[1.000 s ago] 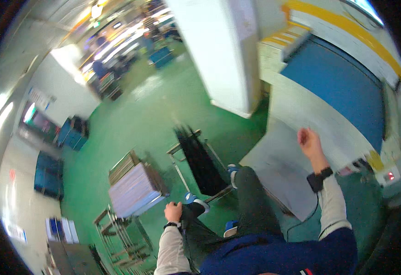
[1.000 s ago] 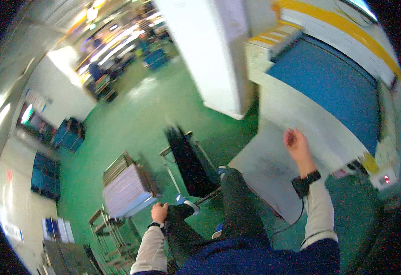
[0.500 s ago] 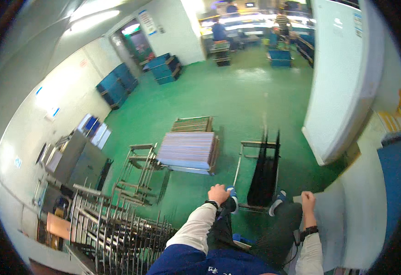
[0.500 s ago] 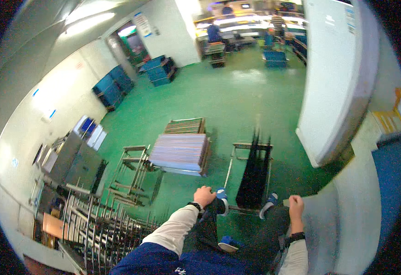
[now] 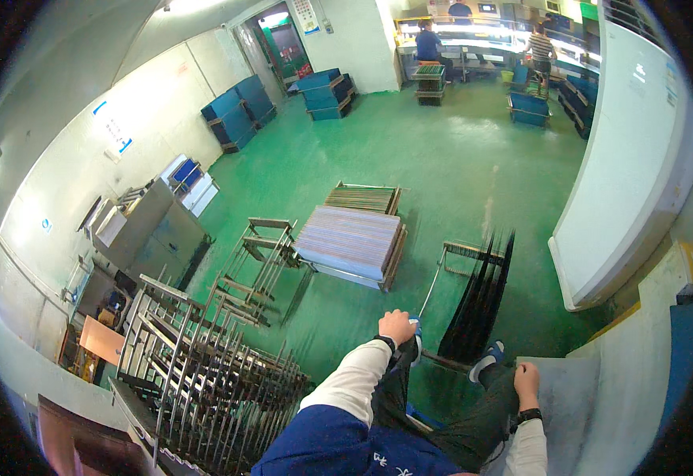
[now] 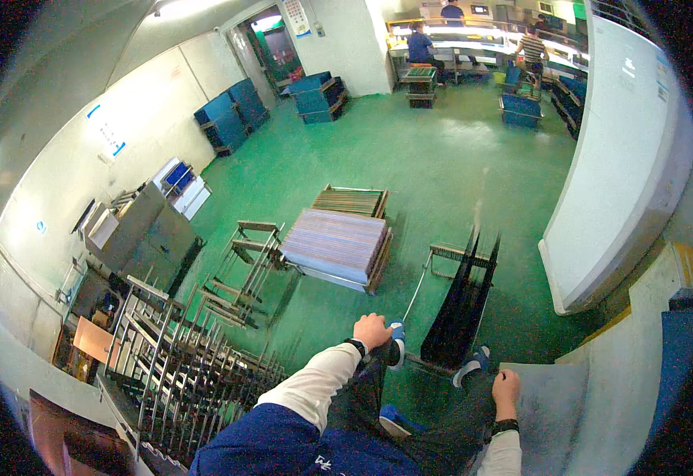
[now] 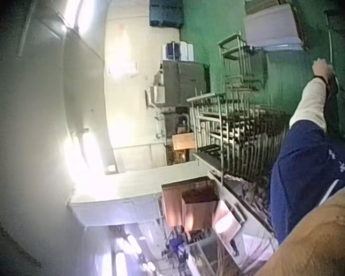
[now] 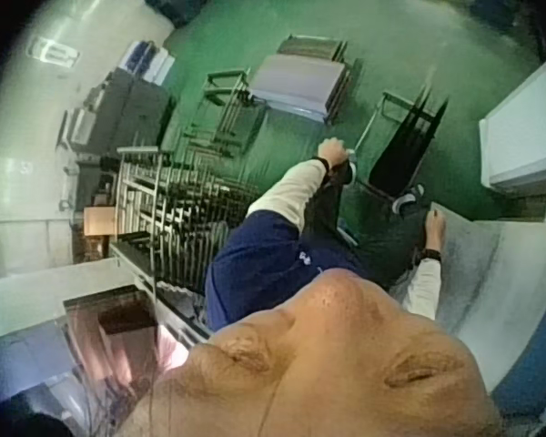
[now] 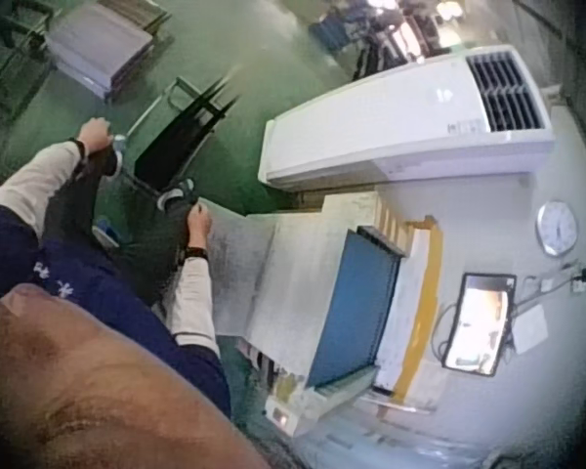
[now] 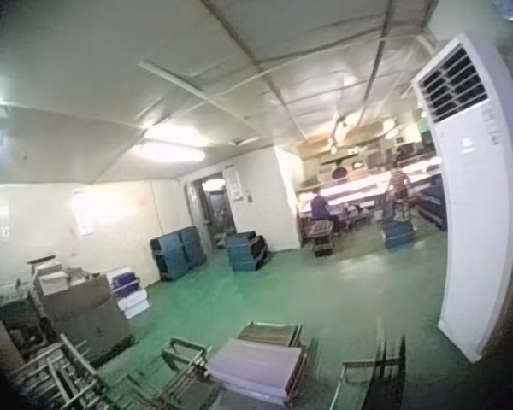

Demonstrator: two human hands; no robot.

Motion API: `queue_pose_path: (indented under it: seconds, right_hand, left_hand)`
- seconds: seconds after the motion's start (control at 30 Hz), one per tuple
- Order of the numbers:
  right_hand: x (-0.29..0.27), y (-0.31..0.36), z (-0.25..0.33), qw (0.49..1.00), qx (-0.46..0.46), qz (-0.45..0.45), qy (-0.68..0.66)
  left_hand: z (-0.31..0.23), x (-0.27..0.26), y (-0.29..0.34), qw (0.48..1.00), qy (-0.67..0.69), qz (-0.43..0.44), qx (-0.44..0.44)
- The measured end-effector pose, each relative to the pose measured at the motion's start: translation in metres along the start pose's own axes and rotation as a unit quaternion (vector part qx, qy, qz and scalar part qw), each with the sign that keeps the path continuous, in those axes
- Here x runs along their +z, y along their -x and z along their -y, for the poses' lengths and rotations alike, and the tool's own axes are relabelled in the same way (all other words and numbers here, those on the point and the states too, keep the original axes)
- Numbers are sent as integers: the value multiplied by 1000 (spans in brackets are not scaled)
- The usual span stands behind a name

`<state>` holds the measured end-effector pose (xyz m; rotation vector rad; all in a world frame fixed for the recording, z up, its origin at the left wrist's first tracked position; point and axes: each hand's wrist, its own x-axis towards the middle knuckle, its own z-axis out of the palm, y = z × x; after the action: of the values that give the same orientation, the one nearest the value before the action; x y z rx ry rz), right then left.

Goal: Feeding large blue sheets into a roller-fed processing machine on a fabrication floor.

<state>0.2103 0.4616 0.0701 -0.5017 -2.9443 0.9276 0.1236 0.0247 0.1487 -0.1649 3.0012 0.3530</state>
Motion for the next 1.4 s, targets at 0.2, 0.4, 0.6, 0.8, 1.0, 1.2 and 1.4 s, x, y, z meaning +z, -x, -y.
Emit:
queue_pose_path:
  seconds: [0.2, 0.4, 0.6, 0.8, 1.0, 1.2, 1.4]
  right_hand:
    - [-12, 6, 55, 988, 29, 42, 143]
    - [-8, 11, 47, 991, 18, -4, 129]
    - [-4, 10, 43, 993, 5, -22, 117]
    - [-1, 7, 29, 996, 2, -6, 91]
    - [-4, 11, 36, 997, -26, -28, 63]
    - [-14, 13, 46, 995, 5, -1, 98]
    - [-20, 13, 62, 992, 38, 27, 114]
  left_hand:
    - [3, -7, 4, 1000, 5, 14, -10]
    - [4, -6, 3, 1000, 12, 11, -7]
    - [5, -5, 2, 1000, 12, 15, -20]
    - [3, 3, -2, 1000, 18, 13, -15]
    - [8, 4, -1, 1000, 18, 6, -18]
    - [4, -4, -1, 999, 19, 25, -19]
    - [6, -3, -2, 999, 20, 21, -23]
